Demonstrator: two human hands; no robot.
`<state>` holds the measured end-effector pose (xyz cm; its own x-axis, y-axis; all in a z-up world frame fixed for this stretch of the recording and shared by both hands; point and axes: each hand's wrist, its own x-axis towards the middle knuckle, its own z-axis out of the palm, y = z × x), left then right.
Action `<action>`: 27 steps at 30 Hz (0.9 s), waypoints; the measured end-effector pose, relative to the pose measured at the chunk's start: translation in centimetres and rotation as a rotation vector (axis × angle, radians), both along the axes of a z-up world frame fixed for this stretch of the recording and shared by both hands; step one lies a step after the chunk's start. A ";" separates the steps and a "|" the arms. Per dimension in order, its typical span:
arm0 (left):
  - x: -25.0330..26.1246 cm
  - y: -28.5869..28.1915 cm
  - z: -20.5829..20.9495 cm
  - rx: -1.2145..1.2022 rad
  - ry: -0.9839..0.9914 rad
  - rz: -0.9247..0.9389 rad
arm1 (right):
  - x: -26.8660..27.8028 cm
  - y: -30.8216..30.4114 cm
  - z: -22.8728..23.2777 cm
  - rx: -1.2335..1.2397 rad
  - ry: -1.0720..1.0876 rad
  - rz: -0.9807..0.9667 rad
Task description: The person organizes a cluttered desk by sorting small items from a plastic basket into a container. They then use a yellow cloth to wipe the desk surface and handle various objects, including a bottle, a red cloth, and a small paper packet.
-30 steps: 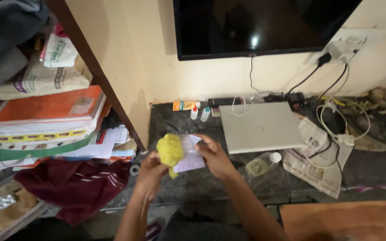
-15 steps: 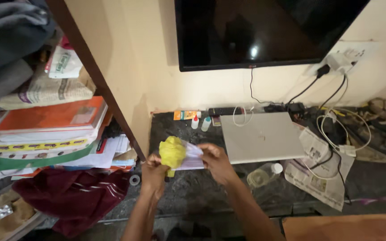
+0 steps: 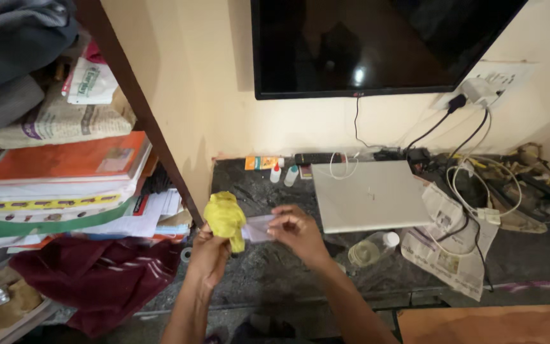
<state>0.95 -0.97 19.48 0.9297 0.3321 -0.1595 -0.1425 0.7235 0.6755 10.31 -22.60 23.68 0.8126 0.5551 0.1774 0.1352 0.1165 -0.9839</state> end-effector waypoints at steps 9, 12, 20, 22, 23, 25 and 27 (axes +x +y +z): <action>-0.4 -0.4 -0.1 0.091 0.088 0.005 | 0.2 1.0 -1.7 -0.074 0.012 -0.112; -0.1 0.3 -2.2 0.147 0.147 0.081 | 0.4 0.9 -1.2 -0.010 0.064 -0.091; -0.3 -1.2 -0.3 0.345 0.302 0.177 | -0.5 1.5 1.4 -0.094 0.203 -0.093; -0.6 -2.3 1.5 0.364 0.258 0.160 | -0.8 2.6 1.0 0.024 0.246 -0.068; -0.6 -2.5 2.2 0.375 0.231 0.154 | -0.8 3.1 0.9 0.087 0.262 -0.055; -0.4 -2.8 2.7 0.383 0.133 0.131 | -0.9 3.6 0.8 0.124 0.253 -0.054; -0.7 -2.6 2.3 0.369 0.081 0.089 | -1.1 3.9 0.8 0.132 0.263 -0.065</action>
<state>0.22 -3.55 21.78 0.8841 0.4594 -0.0858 -0.1293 0.4169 0.8997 9.26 -18.71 24.49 0.8735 0.4862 0.0232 -0.1109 0.2452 -0.9631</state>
